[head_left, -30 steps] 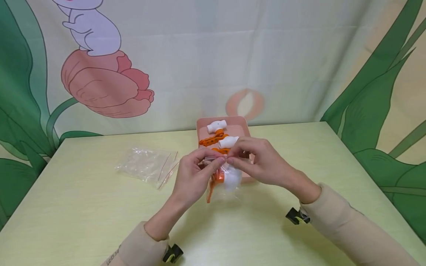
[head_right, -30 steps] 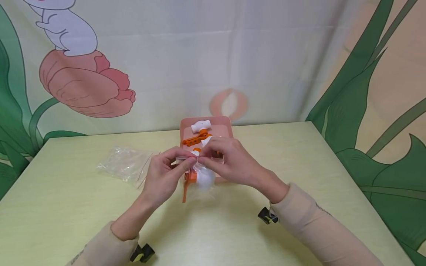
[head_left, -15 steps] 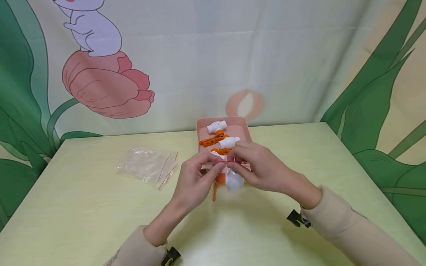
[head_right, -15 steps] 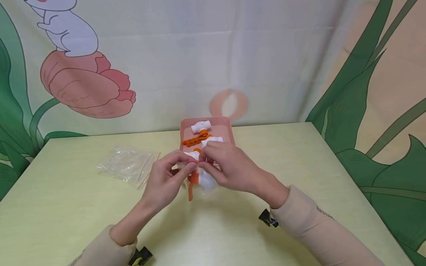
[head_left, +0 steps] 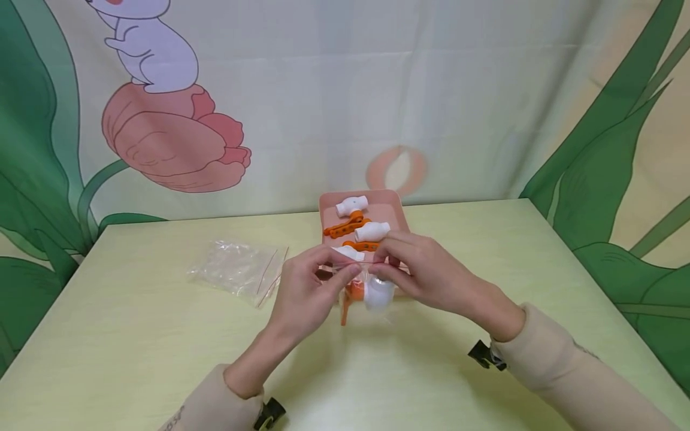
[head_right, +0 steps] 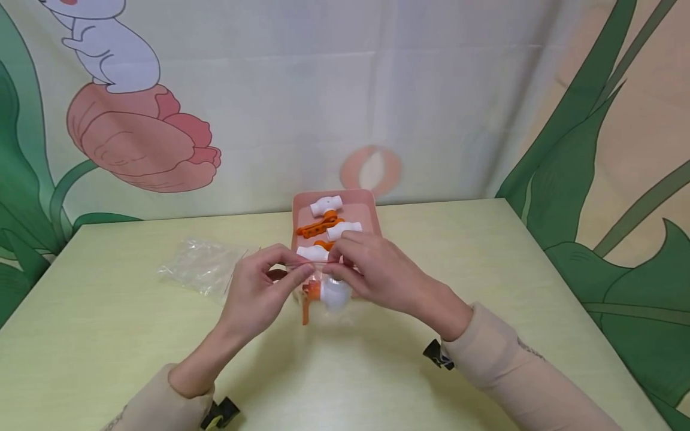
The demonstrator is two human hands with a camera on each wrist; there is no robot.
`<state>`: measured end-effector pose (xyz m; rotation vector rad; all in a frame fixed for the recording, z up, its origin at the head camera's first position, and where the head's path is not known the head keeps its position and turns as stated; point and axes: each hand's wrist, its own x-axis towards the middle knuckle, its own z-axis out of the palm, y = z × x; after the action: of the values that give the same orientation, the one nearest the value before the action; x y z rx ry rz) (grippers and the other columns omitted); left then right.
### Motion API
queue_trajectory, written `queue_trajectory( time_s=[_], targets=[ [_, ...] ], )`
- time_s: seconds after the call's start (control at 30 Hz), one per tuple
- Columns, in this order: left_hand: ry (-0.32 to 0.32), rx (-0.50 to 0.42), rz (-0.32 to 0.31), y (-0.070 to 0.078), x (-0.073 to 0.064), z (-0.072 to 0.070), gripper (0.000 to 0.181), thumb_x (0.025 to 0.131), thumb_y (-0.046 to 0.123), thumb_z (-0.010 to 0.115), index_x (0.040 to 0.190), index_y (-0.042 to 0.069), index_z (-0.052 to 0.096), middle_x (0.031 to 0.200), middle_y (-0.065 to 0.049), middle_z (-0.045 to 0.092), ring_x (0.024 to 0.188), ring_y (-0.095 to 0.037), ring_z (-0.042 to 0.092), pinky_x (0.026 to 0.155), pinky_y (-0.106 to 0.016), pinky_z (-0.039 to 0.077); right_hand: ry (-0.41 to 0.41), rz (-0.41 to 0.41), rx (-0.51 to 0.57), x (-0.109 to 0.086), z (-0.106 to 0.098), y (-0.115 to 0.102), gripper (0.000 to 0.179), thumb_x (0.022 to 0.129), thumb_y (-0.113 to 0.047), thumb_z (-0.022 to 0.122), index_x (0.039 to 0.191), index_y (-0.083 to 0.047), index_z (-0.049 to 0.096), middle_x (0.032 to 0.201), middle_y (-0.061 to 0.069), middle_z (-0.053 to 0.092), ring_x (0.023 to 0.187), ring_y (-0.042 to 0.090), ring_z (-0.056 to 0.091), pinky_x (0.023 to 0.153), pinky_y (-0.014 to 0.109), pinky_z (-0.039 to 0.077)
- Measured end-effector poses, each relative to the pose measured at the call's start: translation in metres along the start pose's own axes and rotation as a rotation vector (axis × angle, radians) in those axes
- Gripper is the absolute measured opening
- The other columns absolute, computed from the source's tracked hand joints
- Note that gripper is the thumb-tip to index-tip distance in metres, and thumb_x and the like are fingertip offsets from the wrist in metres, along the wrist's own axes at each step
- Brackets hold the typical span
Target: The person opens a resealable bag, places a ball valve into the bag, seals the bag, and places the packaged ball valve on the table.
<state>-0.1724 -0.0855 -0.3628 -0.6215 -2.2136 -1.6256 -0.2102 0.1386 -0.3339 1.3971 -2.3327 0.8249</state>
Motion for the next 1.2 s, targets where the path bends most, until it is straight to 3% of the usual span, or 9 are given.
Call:
queue_trajectory(
  time_s=[0.4, 0.67, 0.9, 1.2],
  targets=[
    [0.037, -0.061, -0.126, 0.002, 0.000, -0.005, 0.011, 0.082, 0.013, 0.088, 0.083, 0.010, 0.078, 0.075, 0.002, 0.071, 0.066, -0.020, 0.066, 0.055, -0.026, 0.052, -0.007, 0.067, 0.069, -0.005, -0.006, 0.003, 0.022, 0.087, -0.009, 0.083, 0.084, -0.012, 0.061, 0.073, -0.009, 0.049, 0.062, 0.007, 0.044, 0.053, 0.023, 0.040],
    [0.002, -0.056, -0.106, 0.001, 0.002, -0.005, 0.005, 0.088, 0.010, 0.083, 0.086, 0.007, 0.078, 0.079, 0.002, 0.072, 0.070, -0.019, 0.065, 0.054, -0.025, 0.050, -0.069, 0.106, 0.119, -0.008, -0.011, 0.004, 0.017, 0.091, -0.007, 0.079, 0.092, -0.012, 0.063, 0.080, -0.009, 0.054, 0.070, 0.009, 0.048, 0.058, 0.025, 0.046],
    [-0.032, -0.054, -0.104, -0.001, 0.000, -0.007, 0.005, 0.093, 0.008, 0.076, 0.093, 0.003, 0.076, 0.082, -0.004, 0.071, 0.072, -0.020, 0.065, 0.058, -0.026, 0.052, -0.117, 0.120, 0.112, -0.010, -0.017, 0.002, 0.013, 0.095, -0.003, 0.073, 0.103, -0.010, 0.065, 0.093, -0.006, 0.059, 0.081, 0.009, 0.054, 0.069, 0.026, 0.052],
    [-0.030, -0.028, -0.101, -0.002, 0.000, -0.012, 0.003, 0.095, 0.005, 0.074, 0.093, 0.004, 0.077, 0.082, -0.005, 0.071, 0.074, -0.020, 0.065, 0.059, -0.025, 0.052, -0.067, 0.110, 0.090, -0.012, -0.017, 0.006, 0.014, 0.092, 0.000, 0.075, 0.102, -0.006, 0.068, 0.096, -0.004, 0.063, 0.083, 0.009, 0.059, 0.072, 0.027, 0.055]
  ],
)
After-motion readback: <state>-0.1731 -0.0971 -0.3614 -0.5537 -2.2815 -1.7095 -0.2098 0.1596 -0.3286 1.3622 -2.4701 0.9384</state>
